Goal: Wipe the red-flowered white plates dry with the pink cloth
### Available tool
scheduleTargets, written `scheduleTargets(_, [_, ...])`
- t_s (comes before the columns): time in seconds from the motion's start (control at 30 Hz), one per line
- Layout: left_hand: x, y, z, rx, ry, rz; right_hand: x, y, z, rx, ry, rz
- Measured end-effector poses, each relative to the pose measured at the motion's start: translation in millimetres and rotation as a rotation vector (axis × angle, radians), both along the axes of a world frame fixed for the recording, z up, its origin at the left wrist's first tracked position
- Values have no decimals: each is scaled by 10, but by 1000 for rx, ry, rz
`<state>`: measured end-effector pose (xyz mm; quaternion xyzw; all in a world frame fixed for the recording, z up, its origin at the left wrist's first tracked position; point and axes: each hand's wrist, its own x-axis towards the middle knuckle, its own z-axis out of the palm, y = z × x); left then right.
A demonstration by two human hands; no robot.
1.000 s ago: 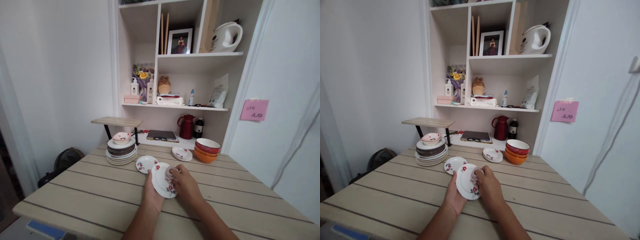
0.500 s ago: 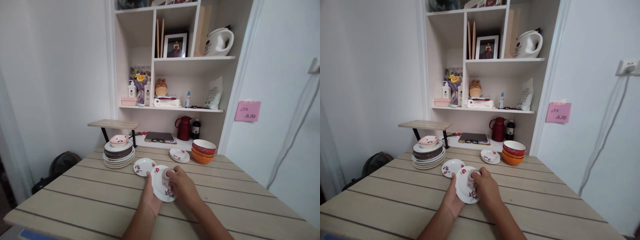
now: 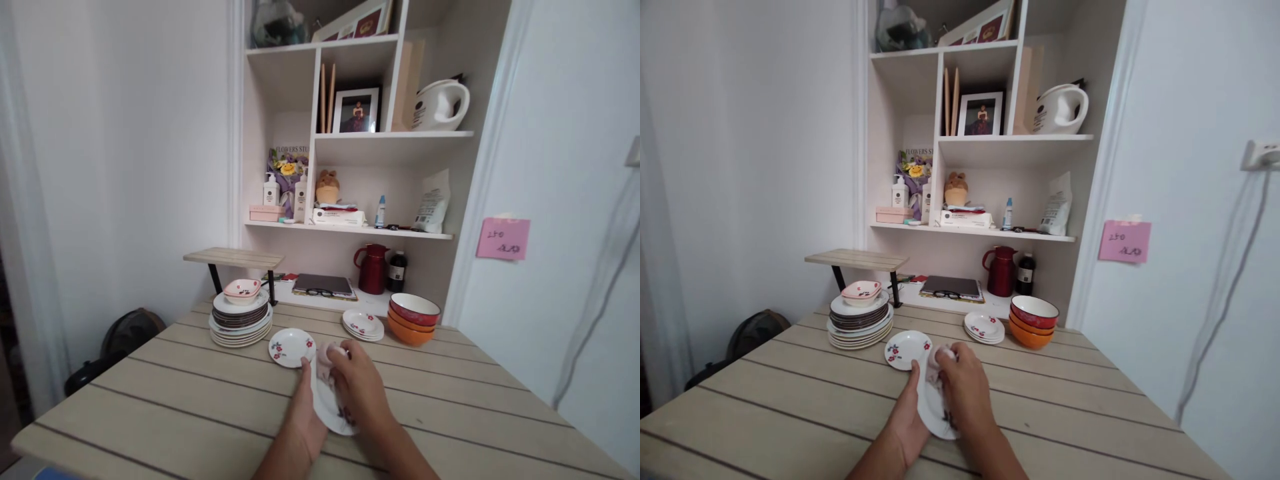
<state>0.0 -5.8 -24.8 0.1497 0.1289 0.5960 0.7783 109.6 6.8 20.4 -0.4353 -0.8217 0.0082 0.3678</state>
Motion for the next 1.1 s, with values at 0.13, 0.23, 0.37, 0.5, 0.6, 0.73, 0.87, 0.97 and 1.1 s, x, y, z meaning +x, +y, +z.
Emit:
scheduleTargets(0.13, [-20,78,-84,63,-37,-23,214,111,-23,-53,-72,-173])
scheduleTargets(0.23, [-68,92,-136,43,-53,20,295,65,-65,-122,-164,-84])
scheduleTargets(0.37, [-111,25,-108,0,-23,71,220,-99,-65,-162,-158,113])
scheduleTargets(0.5, [-95,-59,-20,-62,20,99,45,-210,-50,-194,-59,310])
scheduleTargets(0.6, [-48,-70,16,-83,38,68,-53,-160,-49,-100,-40,212])
scheduleTargets(0.73, [2,-22,-12,16,10,-14,-19,21,-40,36,-38,-41])
scheduleTargets(0.87, [-27,49,-103,108,-39,-40,195,154,-79,5,-91,-153])
scheduleTargets(0.97, [-76,82,-156,99,-64,15,354,173,-130,-105,-131,-75])
scheduleTargets(1.1, [-120,61,-138,51,-60,78,363,53,-101,-235,-120,114])
